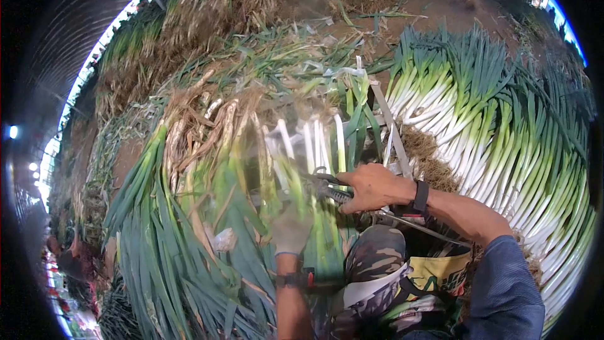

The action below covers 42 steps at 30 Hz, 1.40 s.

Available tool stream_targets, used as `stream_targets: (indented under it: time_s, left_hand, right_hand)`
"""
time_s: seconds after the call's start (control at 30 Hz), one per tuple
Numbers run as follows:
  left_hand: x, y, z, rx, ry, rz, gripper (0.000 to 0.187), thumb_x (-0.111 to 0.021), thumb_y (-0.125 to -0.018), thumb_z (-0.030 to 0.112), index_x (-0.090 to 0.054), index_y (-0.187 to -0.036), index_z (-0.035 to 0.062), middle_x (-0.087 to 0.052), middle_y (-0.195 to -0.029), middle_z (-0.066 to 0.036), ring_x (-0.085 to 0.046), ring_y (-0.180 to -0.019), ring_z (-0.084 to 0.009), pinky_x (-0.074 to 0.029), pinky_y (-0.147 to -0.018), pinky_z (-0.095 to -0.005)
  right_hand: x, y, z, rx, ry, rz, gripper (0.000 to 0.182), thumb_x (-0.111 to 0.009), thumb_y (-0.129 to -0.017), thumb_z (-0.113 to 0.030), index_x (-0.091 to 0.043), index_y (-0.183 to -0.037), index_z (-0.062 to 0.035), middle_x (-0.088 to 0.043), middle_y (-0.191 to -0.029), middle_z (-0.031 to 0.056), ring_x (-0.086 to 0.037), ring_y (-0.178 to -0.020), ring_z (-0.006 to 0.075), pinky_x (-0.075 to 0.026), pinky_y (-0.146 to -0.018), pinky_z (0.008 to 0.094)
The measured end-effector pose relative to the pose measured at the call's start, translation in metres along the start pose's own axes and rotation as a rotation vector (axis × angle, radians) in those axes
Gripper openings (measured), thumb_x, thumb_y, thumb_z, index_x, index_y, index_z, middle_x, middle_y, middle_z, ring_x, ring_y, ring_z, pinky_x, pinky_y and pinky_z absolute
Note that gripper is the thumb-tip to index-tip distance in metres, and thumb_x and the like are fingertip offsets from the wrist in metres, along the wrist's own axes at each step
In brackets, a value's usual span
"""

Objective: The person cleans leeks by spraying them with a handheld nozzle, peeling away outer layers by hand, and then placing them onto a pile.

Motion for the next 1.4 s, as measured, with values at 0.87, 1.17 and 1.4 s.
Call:
stream_targets:
  time_s: [0.87,1.17,1.4]
  left_hand:
    - [0.034,0.025,-0.046,0.154,-0.382,0.258,0.025,-0.077,-0.086,0.024,-0.075,-0.100,0.0034,-0.073,-0.096,-0.021,-0.070,-0.089,-0.0420,-0.056,-0.081,-0.0488]
    - [0.011,0.019,-0.062,0.149,0.127,0.141,0.025,-0.073,-0.087,0.021,-0.072,-0.095,-0.0028,-0.070,-0.078,-0.019,-0.067,-0.066,-0.0357,-0.052,-0.064,-0.0455]
    - [0.021,0.009,-0.075,0.533,1.047,0.029,0.022,-0.071,-0.093,0.018,-0.065,-0.106,0.0003,-0.049,-0.068,0.003,-0.040,-0.047,-0.0073,-0.031,-0.043,-0.0259]
  right_hand:
    - [-0.045,-0.003,-0.049,0.130,0.077,-0.276,0.064,-0.075,-0.073,-0.048,-0.068,-0.109,0.0049,-0.069,-0.080,0.0295,-0.069,-0.080,0.0484,-0.054,-0.074,0.0548]
    - [-0.044,-0.001,-0.054,0.105,0.071,-0.276,0.059,-0.074,-0.073,-0.046,-0.070,-0.102,0.0052,-0.069,-0.079,0.0283,-0.069,-0.080,0.0478,-0.054,-0.073,0.0543]
    - [-0.045,0.004,-0.053,0.176,0.076,-0.279,0.056,-0.074,-0.073,-0.045,-0.069,-0.099,0.0047,-0.068,-0.076,0.0265,-0.069,-0.078,0.0474,-0.054,-0.071,0.0545]
Point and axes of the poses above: each hand's wrist, its own y-axis away from the middle knuckle, its own x-axis out of the back of the hand, z = x × y, the point moved 10 cm from there along -y, towards the middle knuckle
